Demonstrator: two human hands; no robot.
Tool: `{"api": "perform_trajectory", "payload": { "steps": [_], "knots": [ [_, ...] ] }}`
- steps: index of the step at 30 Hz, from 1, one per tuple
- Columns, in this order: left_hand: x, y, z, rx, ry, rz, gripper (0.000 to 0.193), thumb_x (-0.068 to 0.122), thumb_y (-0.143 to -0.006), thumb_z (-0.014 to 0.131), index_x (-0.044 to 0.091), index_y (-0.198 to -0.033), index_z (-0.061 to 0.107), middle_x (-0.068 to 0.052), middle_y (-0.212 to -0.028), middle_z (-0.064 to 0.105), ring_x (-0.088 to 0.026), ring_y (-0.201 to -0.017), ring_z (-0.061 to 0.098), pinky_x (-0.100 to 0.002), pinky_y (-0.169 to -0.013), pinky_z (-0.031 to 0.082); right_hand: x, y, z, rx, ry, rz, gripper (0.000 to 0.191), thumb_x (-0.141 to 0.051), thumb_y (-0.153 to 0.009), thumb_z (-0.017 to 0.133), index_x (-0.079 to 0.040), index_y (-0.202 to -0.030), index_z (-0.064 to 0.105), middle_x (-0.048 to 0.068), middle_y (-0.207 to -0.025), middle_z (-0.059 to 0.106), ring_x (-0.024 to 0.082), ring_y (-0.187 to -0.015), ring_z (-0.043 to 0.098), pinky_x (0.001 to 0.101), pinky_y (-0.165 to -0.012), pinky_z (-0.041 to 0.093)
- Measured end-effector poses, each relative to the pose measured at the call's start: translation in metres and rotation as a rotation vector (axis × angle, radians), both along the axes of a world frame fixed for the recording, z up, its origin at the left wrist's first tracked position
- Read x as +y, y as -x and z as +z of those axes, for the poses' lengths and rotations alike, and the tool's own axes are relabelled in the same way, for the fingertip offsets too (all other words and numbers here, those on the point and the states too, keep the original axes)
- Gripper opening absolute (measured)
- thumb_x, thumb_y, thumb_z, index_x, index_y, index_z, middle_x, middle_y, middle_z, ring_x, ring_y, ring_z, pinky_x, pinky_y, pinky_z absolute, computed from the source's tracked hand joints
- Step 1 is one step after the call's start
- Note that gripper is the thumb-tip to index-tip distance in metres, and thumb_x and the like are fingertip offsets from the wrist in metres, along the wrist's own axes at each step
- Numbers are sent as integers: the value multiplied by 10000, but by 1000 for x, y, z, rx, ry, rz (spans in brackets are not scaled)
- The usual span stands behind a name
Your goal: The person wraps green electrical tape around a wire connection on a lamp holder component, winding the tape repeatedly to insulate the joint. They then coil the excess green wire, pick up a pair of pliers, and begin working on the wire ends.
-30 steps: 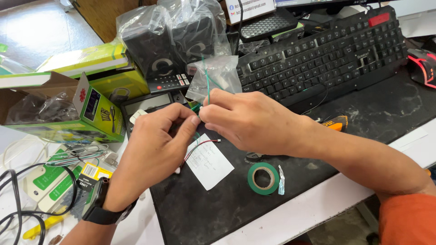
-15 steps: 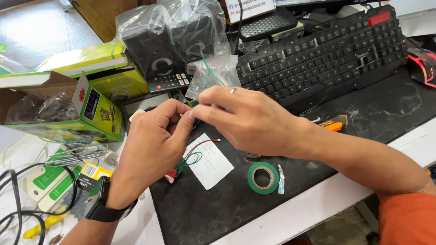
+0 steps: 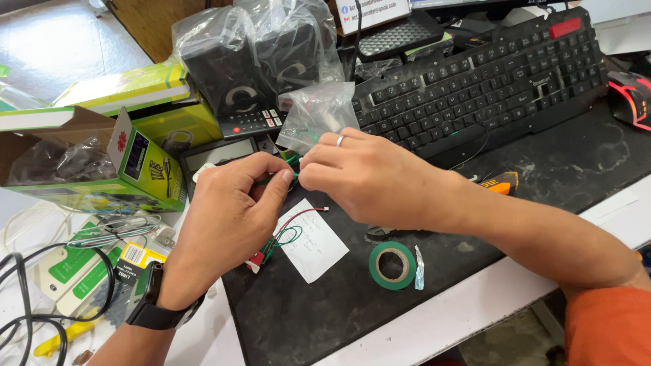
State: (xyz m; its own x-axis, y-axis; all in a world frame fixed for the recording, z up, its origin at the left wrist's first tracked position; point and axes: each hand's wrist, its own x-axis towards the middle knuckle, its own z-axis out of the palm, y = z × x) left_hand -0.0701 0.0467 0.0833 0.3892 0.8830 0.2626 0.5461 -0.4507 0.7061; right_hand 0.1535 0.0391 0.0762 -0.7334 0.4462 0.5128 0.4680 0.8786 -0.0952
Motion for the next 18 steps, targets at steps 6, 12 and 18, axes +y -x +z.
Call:
{"api": "perform_trajectory", "payload": {
  "steps": [6, 12, 18],
  "knots": [
    [1, 2, 0, 41, 47, -65, 153, 158, -906, 680, 26, -943, 751, -116, -632, 667, -171, -481, 532, -340, -459, 418, 4, -4, 1, 12, 87, 85, 179, 8, -800, 693, -59, -962, 656, 53, -1069, 646, 263, -991, 618, 373, -880, 498],
    [2, 4, -3, 39, 106, -93, 163, 171, -899, 683, 26, -944, 743, -98, -670, 701, -158, -507, 579, -332, -478, 442, 5, -4, 2, 0, 42, 115, 140, -38, -843, 715, -61, -973, 668, 33, -1082, 671, 243, -962, 626, 365, -844, 494],
    [4, 6, -5, 55, 299, -170, 197, 213, -913, 675, 28, -905, 740, -54, -654, 652, -114, -557, 508, -312, -486, 420, 5, -4, 6, 27, 8, 178, 116, -99, -931, 731, -77, -1035, 685, 21, -1092, 668, 220, -929, 642, 355, -797, 494]
  ]
}}
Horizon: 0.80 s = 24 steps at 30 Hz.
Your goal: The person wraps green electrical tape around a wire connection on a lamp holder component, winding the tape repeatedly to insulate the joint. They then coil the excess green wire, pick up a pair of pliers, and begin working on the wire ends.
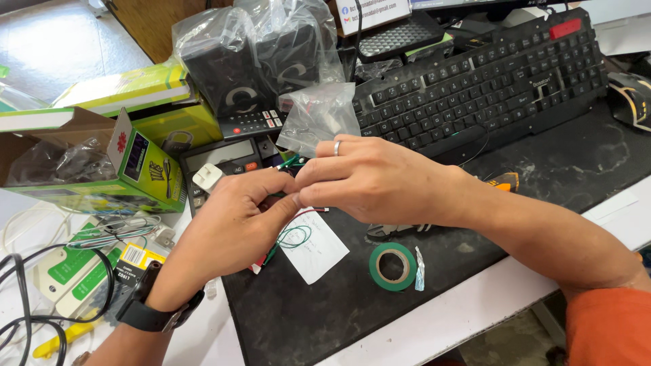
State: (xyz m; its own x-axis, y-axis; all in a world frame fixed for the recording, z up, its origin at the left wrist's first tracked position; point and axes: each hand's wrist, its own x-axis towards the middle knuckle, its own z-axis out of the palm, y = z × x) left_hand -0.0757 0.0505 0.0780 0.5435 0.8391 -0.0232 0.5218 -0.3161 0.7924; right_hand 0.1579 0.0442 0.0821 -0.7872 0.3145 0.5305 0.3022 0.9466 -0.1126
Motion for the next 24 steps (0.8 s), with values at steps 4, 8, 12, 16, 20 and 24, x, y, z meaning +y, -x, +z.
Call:
{"api": "perform_trajectory", "payload": {
  "steps": [4, 8, 12, 16, 20, 24],
  "knots": [
    [1, 2, -3, -71, 73, -11, 215, 219, -930, 684, 16, -879, 731, -14, -646, 586, -79, -577, 453, -296, -489, 387, -1, -2, 2, -1, 42, -12, 115, -137, -931, 762, -92, -988, 673, 52, -1083, 633, 219, -831, 620, 355, -745, 504],
    [4, 4, -2, -113, 12, -5, 181, 205, -925, 679, 38, -926, 751, 25, -656, 596, -45, -573, 487, -266, -497, 404, -2, -2, 0, 14, 140, 21, 199, -190, -898, 800, -76, -922, 639, 59, -1090, 618, 225, -835, 642, 347, -737, 520],
    [1, 3, -1, -109, 57, 83, 180, 223, -928, 686, 57, -936, 755, 11, -601, 577, -47, -546, 441, -261, -473, 356, -1, -3, 1, 100, 477, -67, 230, -243, -886, 819, -70, -889, 667, 37, -1008, 656, 173, -755, 658, 301, -659, 509],
    [-2, 4, 0, -244, -27, 124, 168, 195, -965, 670, 48, -998, 745, 26, -664, 607, -22, -598, 477, -224, -508, 383, 4, -11, 9, 245, 709, 83, 270, -208, -948, 774, -113, -1199, 750, 30, -1018, 701, 152, -884, 686, 296, -772, 541],
    [0, 3, -3, -330, -107, 97, 180, 184, -997, 653, 34, -1064, 727, 37, -742, 617, -16, -663, 489, -214, -555, 406, 0, -6, 7, 234, 577, -83, 408, -205, -938, 765, -106, -1325, 680, 21, -891, 650, 155, -756, 624, 310, -692, 512],
    [-1, 2, -6, -313, -190, 115, 177, 178, -1000, 649, 25, -1059, 714, 20, -802, 667, -40, -716, 550, -232, -616, 471, -3, 2, 2, 262, 312, -258, 362, -165, -976, 745, -78, -1316, 660, 50, -892, 647, 201, -760, 636, 337, -700, 514]
  ]
}}
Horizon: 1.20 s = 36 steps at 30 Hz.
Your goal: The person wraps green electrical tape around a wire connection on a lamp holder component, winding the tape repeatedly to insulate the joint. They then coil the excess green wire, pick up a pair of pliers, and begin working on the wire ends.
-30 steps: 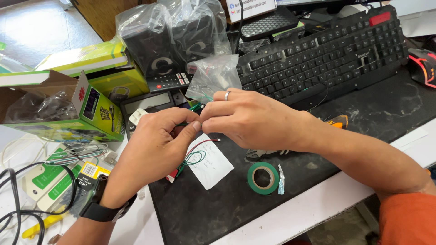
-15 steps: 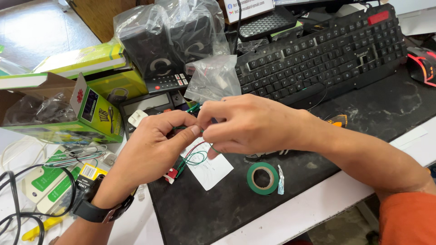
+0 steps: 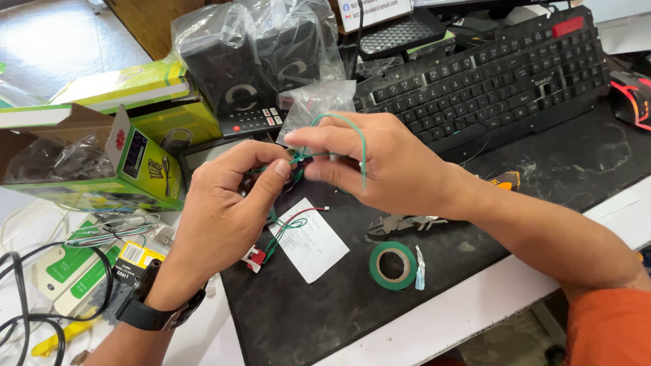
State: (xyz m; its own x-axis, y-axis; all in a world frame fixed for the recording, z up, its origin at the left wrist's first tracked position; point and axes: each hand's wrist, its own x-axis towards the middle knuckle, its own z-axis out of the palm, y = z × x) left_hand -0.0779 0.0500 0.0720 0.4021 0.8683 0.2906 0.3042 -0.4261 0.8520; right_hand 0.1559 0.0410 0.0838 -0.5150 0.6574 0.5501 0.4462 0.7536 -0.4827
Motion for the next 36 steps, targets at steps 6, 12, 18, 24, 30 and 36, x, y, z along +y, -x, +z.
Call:
{"api": "perform_trajectory", "payload": {
  "steps": [6, 12, 18, 24, 30, 36],
  "knots": [
    [-1, -1, 6, 89, -218, 22, 134, 137, -980, 680, 16, -1029, 709, -72, -859, 693, -139, -768, 646, -291, -704, 508, 3, -1, -2, -25, -38, -122, 211, -140, -973, 735, -58, -1167, 719, 86, -849, 644, 255, -722, 640, 366, -650, 509],
    [-3, -1, 18, 267, -112, -33, 155, 152, -903, 695, 34, -994, 740, -92, -833, 738, -164, -654, 691, -315, -589, 519, 1, 2, -8, -110, -98, -87, 95, -146, -950, 728, -57, -984, 732, 88, -806, 621, 315, -736, 635, 425, -655, 486],
    [-7, -8, 17, 270, 51, -2, 149, 183, -915, 694, 56, -973, 744, -59, -748, 760, -184, -588, 702, -320, -553, 522, -4, 7, -12, -163, -74, -57, 93, -158, -943, 718, -68, -957, 732, 80, -793, 629, 320, -732, 639, 435, -647, 484],
    [-10, -7, 14, 199, -235, 56, 135, 98, -905, 697, 36, -1019, 734, -103, -817, 700, -210, -619, 670, -331, -556, 509, -6, 7, -6, -116, 170, -72, 184, -141, -972, 677, -46, -1123, 633, 103, -773, 692, 322, -694, 678, 407, -599, 505],
    [-5, -4, 8, 370, -331, -2, 115, 96, -859, 696, 36, -935, 758, -144, -805, 662, -329, -737, 653, -431, -648, 493, -9, 6, -2, -1, 227, -45, 190, -83, -992, 641, -26, -1149, 549, 99, -800, 713, 279, -646, 702, 353, -580, 527],
    [-4, -4, 7, 405, -180, -171, 136, 110, -862, 656, 41, -931, 750, -130, -767, 636, -327, -709, 629, -444, -629, 474, -4, 3, -8, -121, 111, 19, 108, 20, -886, 617, -32, -978, 641, 105, -934, 694, 303, -733, 699, 372, -628, 545]
  ]
}}
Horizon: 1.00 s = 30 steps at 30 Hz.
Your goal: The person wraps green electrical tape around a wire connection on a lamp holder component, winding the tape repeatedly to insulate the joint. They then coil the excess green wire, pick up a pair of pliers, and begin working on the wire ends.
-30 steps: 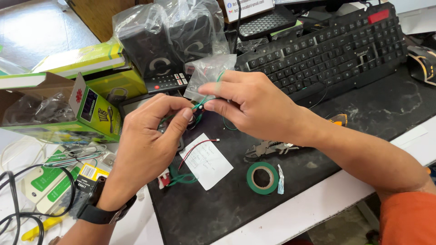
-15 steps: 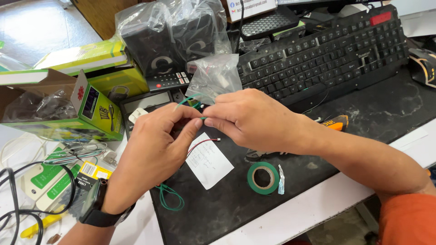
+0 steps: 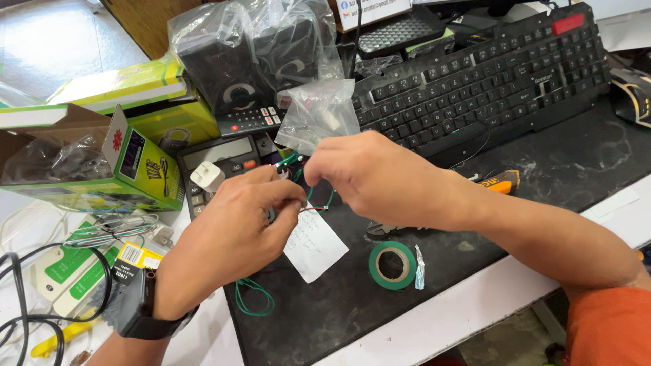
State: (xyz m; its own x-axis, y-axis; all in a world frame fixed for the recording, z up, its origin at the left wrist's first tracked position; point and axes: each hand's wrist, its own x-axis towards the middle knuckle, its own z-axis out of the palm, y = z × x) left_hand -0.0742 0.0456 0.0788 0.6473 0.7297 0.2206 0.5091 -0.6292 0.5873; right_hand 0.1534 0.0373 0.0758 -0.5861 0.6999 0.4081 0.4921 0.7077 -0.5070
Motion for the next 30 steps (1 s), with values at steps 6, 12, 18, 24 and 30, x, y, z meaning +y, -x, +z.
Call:
{"api": "perform_trajectory", "payload": {
  "steps": [6, 12, 18, 24, 30],
  "knots": [
    [1, 0, 4, -19, 231, 37, 153, 171, -875, 667, 43, -892, 747, -98, -720, 629, -259, -586, 593, -392, -519, 433, 3, 0, -3, -287, -163, 62, 131, -14, -814, 660, -46, -935, 623, 97, -924, 648, 324, -842, 667, 427, -676, 525],
    [2, 2, 2, -96, 161, 44, 151, 150, -907, 650, 14, -888, 713, -99, -703, 627, -225, -584, 580, -362, -528, 439, 1, 2, 2, -269, -38, 120, 283, -250, -859, 754, -38, -918, 576, 85, -866, 638, 332, -855, 648, 450, -717, 494],
    [2, 4, 0, -164, 138, 111, 161, 157, -926, 639, 9, -923, 701, -81, -773, 666, -175, -617, 611, -321, -553, 465, 2, -2, 7, -108, 50, 306, 228, -241, -915, 778, -80, -881, 621, 58, -854, 644, 286, -801, 647, 405, -687, 490],
    [6, 6, -2, -151, 273, 204, 185, 178, -924, 605, 28, -959, 708, -70, -727, 698, -126, -572, 579, -317, -509, 458, 1, -2, 7, 13, 65, 307, 327, -185, -948, 745, -101, -1254, 664, 47, -905, 647, 246, -814, 664, 376, -710, 520],
    [9, 6, 1, -113, 241, 241, 215, 216, -945, 629, 19, -939, 715, -49, -591, 631, -93, -534, 503, -304, -480, 425, 0, 0, 1, -107, -325, 125, 376, -136, -922, 765, -57, -1276, 665, 62, -950, 615, 271, -776, 598, 388, -707, 489]
  ]
}}
